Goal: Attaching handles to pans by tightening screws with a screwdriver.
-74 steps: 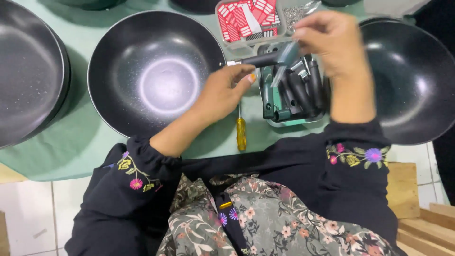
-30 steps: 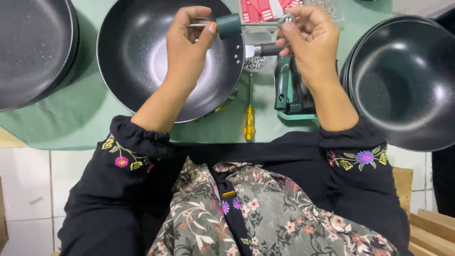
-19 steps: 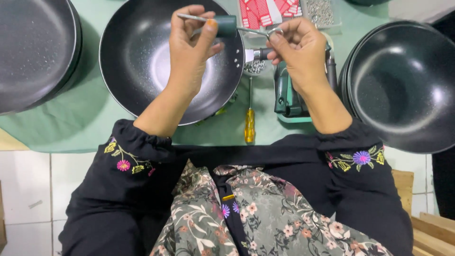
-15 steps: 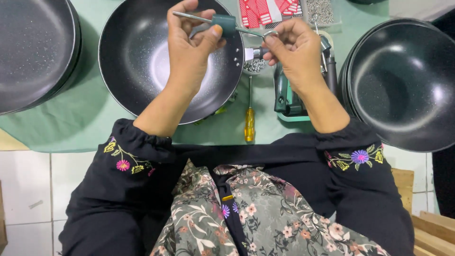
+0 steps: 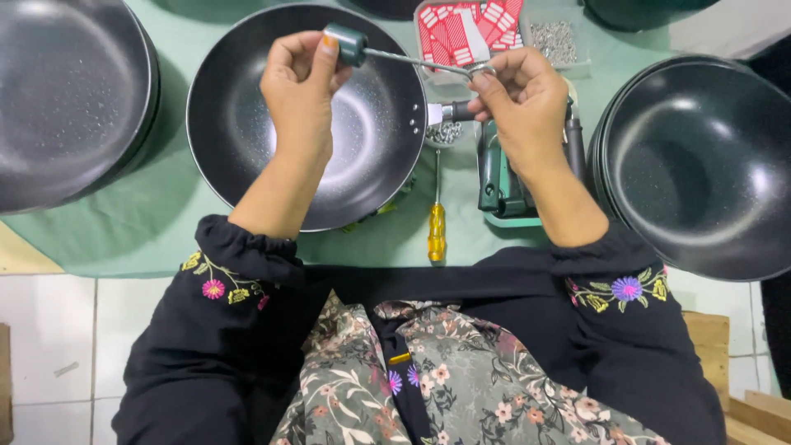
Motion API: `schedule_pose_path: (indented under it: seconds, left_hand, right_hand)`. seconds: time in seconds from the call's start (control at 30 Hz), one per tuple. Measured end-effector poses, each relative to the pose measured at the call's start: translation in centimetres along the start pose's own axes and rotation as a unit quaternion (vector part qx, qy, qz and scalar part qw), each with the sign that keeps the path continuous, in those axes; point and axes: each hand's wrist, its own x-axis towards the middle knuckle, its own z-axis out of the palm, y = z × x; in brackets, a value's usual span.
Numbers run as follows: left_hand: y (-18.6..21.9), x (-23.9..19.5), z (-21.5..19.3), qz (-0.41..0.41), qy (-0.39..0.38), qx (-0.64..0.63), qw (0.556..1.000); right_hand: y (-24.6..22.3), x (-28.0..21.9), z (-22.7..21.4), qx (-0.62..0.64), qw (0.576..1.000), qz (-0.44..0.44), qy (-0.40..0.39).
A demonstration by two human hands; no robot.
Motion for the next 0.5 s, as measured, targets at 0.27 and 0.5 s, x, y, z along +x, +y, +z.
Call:
schedule_pose_path:
  seconds: [0.27, 0.5]
  left_hand:
    - [-2.3, -0.1, 0.1, -0.187, 0.028, -0.074, 0.979]
    - [-2.7, -0.6, 0.3, -0.207, 0.008, -0.11, 0.972]
  right_hand:
    - [-2.5, -1.5, 0.4, -0.201, 0.928, -0.312, 0.027]
    - [-2.9, -1.5, 0.2, -0.227, 0.868, -0.442, -0.004]
